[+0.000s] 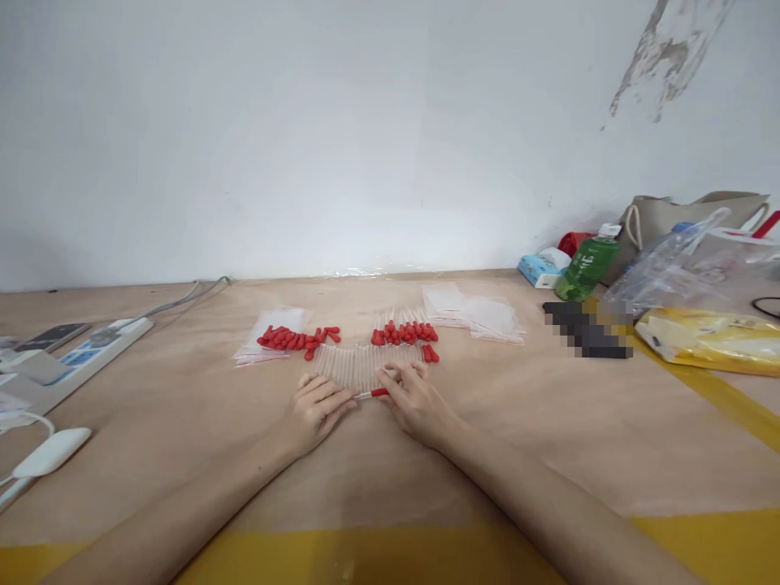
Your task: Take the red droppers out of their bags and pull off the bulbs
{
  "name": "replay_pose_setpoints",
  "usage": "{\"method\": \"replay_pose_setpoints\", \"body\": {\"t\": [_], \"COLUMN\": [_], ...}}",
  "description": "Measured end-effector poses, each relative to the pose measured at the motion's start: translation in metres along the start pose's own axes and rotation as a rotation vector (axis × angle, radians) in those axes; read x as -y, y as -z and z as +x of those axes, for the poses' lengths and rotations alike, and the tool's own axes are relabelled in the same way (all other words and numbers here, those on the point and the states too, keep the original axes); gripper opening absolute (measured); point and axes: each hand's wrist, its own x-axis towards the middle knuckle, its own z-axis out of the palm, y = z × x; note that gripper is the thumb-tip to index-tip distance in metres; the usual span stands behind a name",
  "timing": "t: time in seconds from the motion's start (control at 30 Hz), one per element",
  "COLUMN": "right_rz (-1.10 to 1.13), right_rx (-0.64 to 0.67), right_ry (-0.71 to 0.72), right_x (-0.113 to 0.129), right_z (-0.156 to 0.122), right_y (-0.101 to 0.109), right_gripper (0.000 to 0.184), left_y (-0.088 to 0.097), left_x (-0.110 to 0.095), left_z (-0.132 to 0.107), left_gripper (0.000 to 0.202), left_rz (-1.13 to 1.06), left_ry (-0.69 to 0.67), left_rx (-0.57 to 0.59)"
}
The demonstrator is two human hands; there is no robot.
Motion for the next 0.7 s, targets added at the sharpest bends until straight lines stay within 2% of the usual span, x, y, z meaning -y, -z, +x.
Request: {"method": "replay_pose_setpoints", "body": {"t": [0.2,0.47,0.7], "right_rz": [-0.041,-0.001,0.034], "right_rx": [0.079,0.099,0.106], "right_ry": [-0.013,0.044,0.018], "right_x": [0.0,0.002,-0.001], "right_z": [-0.001,0.0,-0.003], "right_y": [0.007,0.013,0.014], "right_gripper": [0.011,0.014,0.013], "left_y": [0.002,0.005,0.006], "left_x": [0.002,0.0,0.002], "left_z": [-0.001,-0.002,-0.005], "left_gripper": [0.022,0.018,0.017], "left_rz": [-0.097,-0.154,-0.158], "left_ry": [0.059,0.059,0.073], "left_rx": [0.065,0.076,0.067]}}
